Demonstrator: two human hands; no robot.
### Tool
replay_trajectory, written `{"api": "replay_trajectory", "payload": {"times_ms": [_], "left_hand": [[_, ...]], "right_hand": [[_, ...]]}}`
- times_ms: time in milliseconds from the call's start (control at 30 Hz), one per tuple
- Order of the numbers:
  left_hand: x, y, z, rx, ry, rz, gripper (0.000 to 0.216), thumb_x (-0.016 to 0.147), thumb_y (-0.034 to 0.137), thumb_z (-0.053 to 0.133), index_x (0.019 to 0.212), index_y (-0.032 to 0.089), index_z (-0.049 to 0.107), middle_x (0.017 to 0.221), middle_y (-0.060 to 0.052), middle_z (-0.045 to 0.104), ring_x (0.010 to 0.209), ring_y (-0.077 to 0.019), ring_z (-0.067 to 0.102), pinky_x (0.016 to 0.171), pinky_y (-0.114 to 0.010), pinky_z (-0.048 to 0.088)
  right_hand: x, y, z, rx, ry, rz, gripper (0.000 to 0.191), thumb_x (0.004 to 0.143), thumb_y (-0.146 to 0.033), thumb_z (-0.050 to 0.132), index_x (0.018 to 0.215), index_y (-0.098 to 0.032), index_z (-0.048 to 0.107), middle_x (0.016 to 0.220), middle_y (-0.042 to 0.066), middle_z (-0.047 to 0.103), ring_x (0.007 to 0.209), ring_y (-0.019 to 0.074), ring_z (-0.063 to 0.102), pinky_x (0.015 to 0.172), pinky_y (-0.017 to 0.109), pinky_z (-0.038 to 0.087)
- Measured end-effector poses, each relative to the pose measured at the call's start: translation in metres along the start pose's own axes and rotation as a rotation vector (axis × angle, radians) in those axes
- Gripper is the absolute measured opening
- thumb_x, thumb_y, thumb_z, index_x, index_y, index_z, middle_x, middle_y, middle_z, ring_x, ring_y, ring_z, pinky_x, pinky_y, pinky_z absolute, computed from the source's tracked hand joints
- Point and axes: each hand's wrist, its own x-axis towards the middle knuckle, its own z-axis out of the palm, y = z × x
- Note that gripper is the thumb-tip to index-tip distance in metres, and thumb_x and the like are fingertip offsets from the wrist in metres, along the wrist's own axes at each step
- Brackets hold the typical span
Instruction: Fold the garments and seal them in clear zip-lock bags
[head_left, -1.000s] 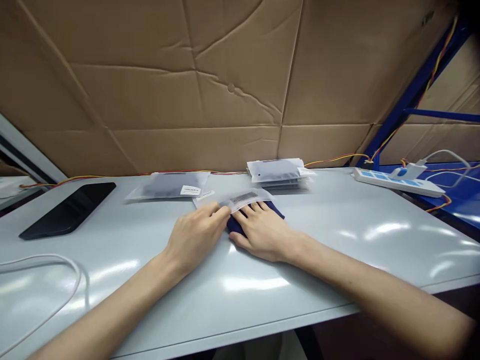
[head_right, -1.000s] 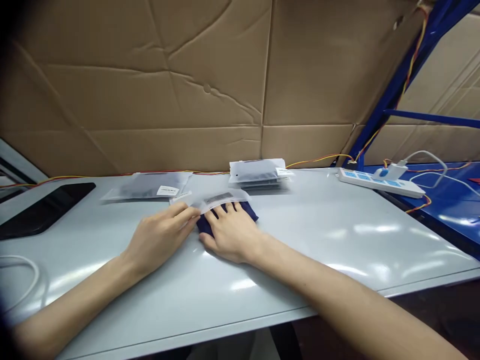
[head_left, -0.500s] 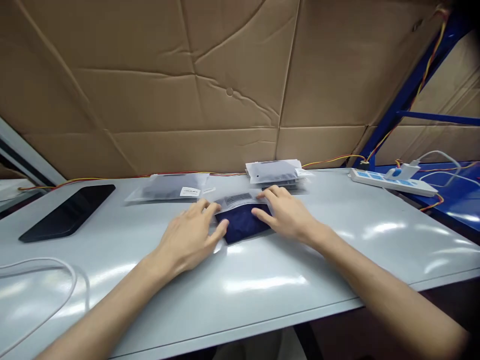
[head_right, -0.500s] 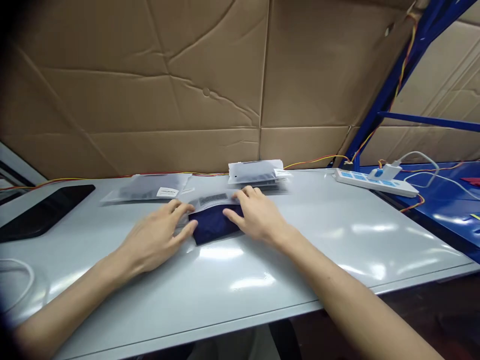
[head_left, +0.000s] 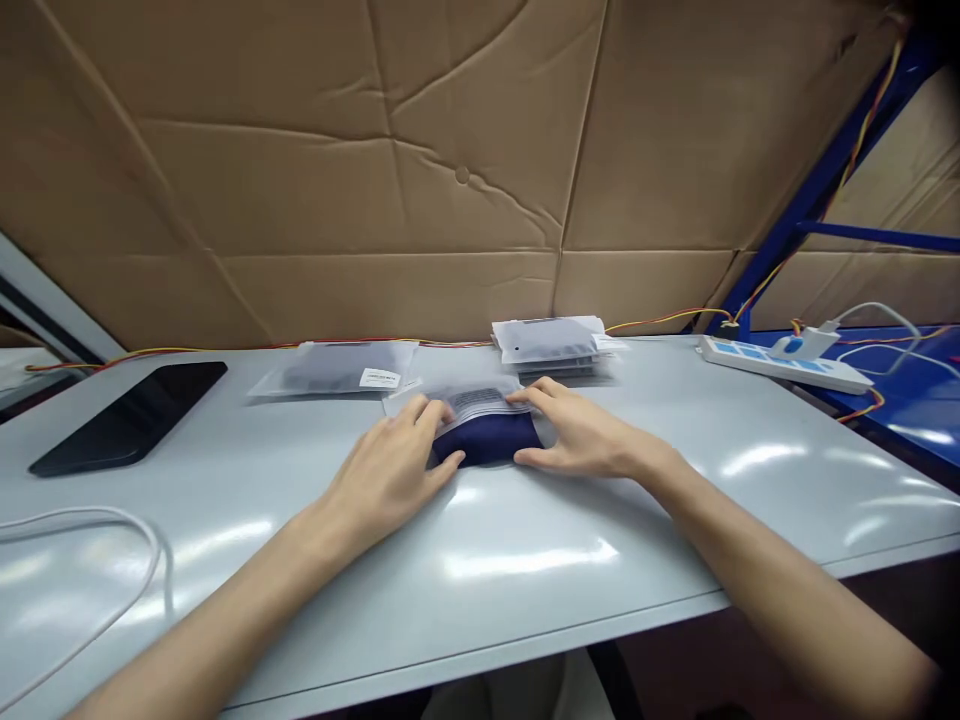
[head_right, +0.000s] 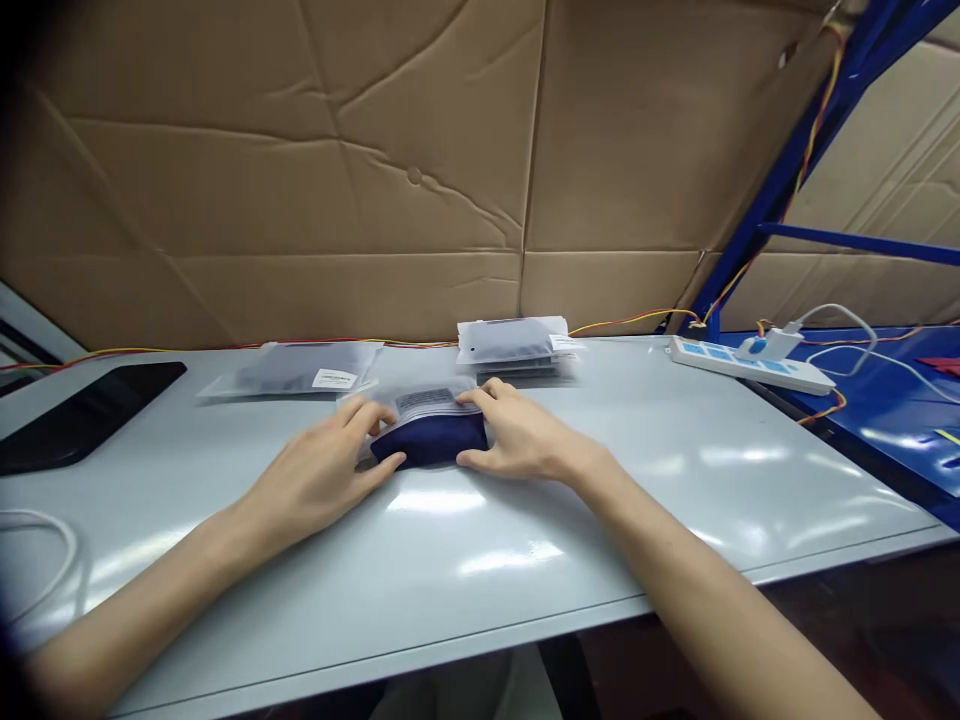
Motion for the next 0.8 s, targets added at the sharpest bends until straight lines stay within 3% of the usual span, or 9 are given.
{"api": "replay_trajectory", "payload": {"times_ms": [300, 600, 700, 800], "left_hand": [[0.002, -0.003, 0.002, -0.060, 0.006, 0.077, 0.015, 0.093, 0.029, 0.043, 0.105, 0.024, 0.050, 0.106, -0.005, 0.062, 0.081, -0.0232, 0.063, 0.066, -0.036, 0.047], [0.002, -0.010, -0.006, -0.022, 0.051, 0.080, 0.030, 0.088, 0.013, 0.038, 0.111, 0.025, 0.053, 0.111, -0.005, 0.061, 0.081, -0.0211, 0.063, 0.064, -0.034, 0.045], [0.001, -0.009, -0.007, -0.005, 0.036, 0.071, 0.029, 0.088, 0.017, 0.040, 0.113, 0.025, 0.053, 0.113, -0.005, 0.061, 0.080, -0.0215, 0.063, 0.063, -0.035, 0.045], [0.001, -0.006, -0.006, -0.002, 0.001, 0.052, 0.026, 0.091, 0.033, 0.049, 0.115, 0.026, 0.053, 0.117, -0.006, 0.060, 0.081, -0.0238, 0.064, 0.067, -0.038, 0.048]], "right_hand": [[0.006, 0.004, 0.014, 0.046, 0.095, 0.022, 0.049, 0.082, -0.038, 0.076, 0.127, -0.024, 0.061, 0.117, 0.009, 0.061, 0.111, 0.0282, 0.062, 0.097, 0.047, 0.053], [0.003, -0.001, 0.009, 0.083, 0.091, -0.029, 0.047, 0.088, -0.044, 0.070, 0.129, -0.023, 0.060, 0.120, 0.010, 0.063, 0.115, 0.0260, 0.063, 0.100, 0.045, 0.052], [0.004, 0.001, 0.011, 0.047, 0.092, -0.025, 0.061, 0.082, -0.048, 0.076, 0.134, -0.022, 0.058, 0.128, 0.013, 0.059, 0.121, 0.0288, 0.059, 0.105, 0.047, 0.050], [0.005, 0.003, 0.015, 0.037, 0.098, -0.004, 0.061, 0.082, -0.044, 0.076, 0.135, -0.022, 0.056, 0.131, 0.014, 0.058, 0.123, 0.0300, 0.058, 0.106, 0.050, 0.049]]}}
